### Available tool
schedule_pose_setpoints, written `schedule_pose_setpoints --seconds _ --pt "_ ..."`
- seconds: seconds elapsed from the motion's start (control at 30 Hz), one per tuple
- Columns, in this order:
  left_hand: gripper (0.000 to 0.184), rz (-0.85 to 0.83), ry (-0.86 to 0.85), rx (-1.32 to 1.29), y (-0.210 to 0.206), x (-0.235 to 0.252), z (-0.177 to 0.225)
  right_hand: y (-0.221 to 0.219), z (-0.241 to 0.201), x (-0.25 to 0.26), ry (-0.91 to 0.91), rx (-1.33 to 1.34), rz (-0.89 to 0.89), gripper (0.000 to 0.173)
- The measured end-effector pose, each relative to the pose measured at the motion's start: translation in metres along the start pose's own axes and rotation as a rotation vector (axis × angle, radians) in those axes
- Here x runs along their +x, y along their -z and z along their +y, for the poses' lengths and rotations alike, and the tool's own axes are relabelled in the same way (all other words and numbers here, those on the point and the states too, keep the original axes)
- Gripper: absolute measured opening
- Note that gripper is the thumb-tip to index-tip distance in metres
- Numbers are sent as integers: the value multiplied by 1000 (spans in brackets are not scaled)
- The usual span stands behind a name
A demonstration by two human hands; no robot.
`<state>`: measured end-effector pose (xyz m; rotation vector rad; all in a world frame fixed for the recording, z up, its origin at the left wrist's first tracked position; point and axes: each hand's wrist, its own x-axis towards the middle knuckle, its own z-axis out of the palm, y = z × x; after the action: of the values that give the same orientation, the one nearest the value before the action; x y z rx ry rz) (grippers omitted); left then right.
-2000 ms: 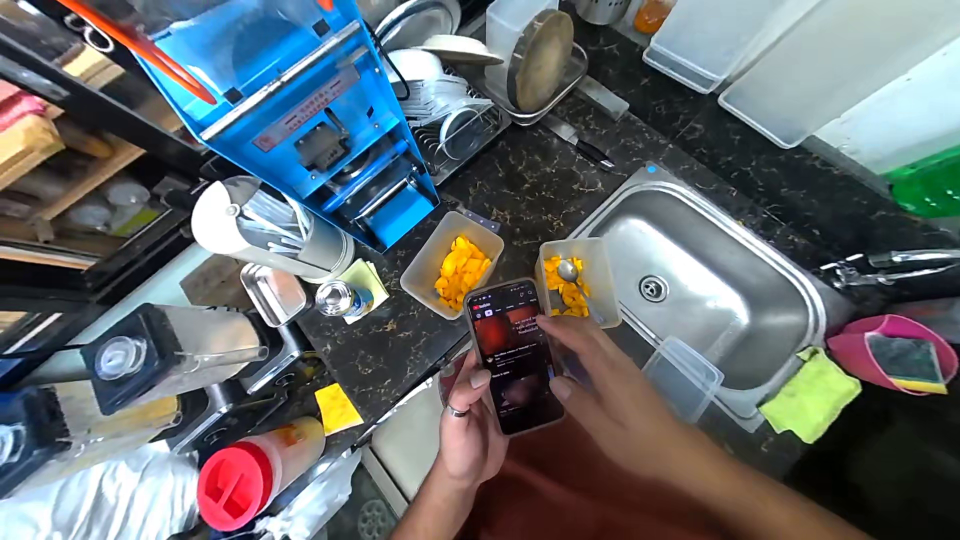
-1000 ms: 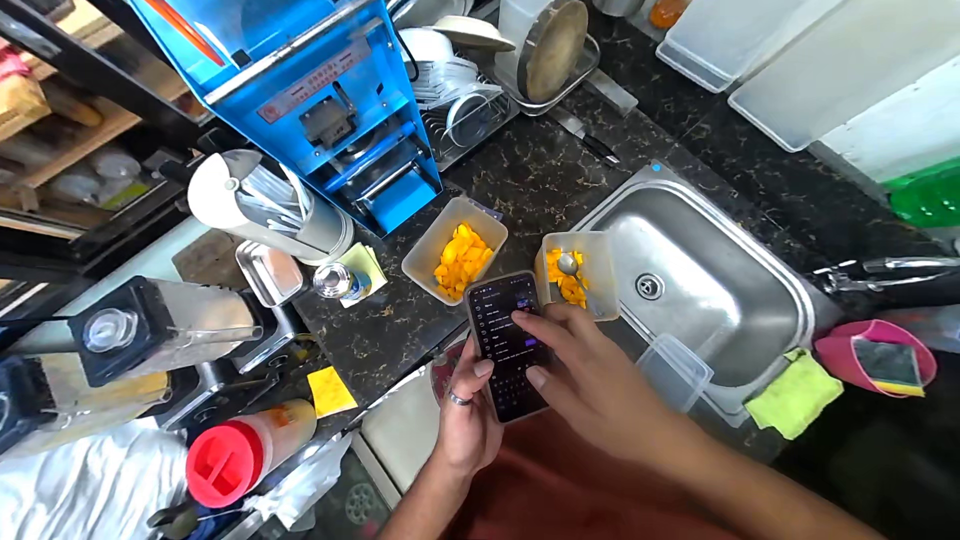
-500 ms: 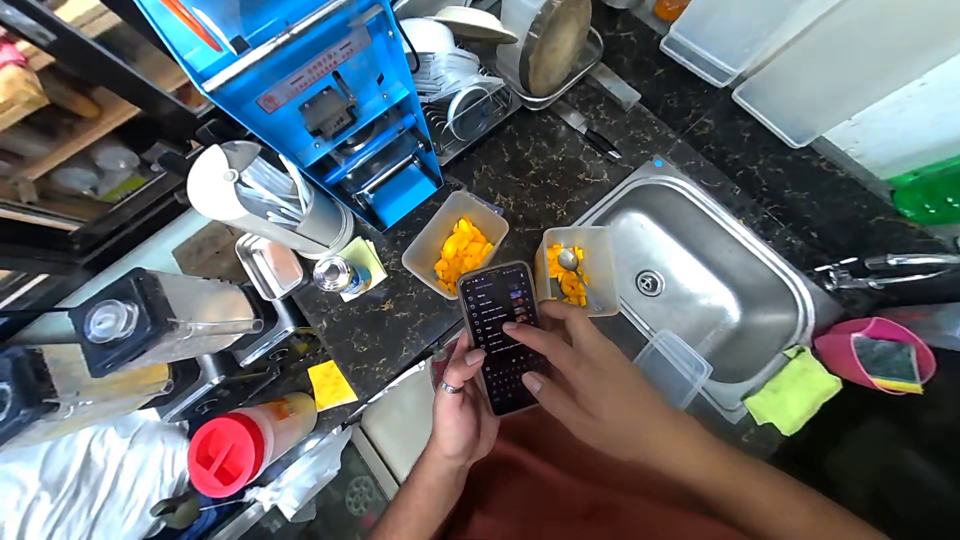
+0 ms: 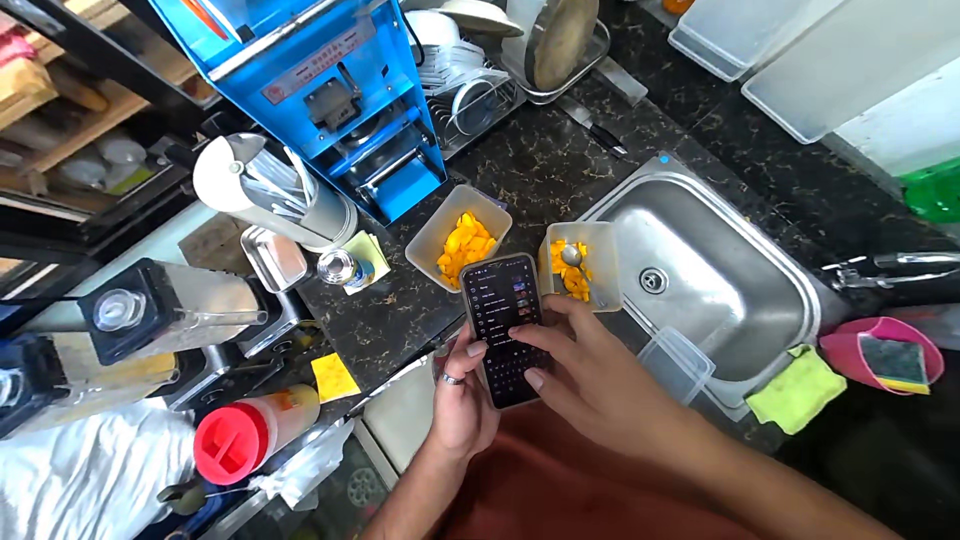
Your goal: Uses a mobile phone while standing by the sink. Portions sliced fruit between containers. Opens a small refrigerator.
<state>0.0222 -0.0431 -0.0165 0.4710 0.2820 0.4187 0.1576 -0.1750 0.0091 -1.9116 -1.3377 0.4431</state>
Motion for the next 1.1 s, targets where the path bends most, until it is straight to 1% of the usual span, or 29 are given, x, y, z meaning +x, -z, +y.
schedule_pose_setpoints --seconds 0.83,1.1 --pt "47 -15 18 -20 2 -2 -2 0 -1 -1 -8 5 -10 40" --pt "45 -2 10 -17 3 -3 -3 -1 -2 -2 -18 -4 -26 37"
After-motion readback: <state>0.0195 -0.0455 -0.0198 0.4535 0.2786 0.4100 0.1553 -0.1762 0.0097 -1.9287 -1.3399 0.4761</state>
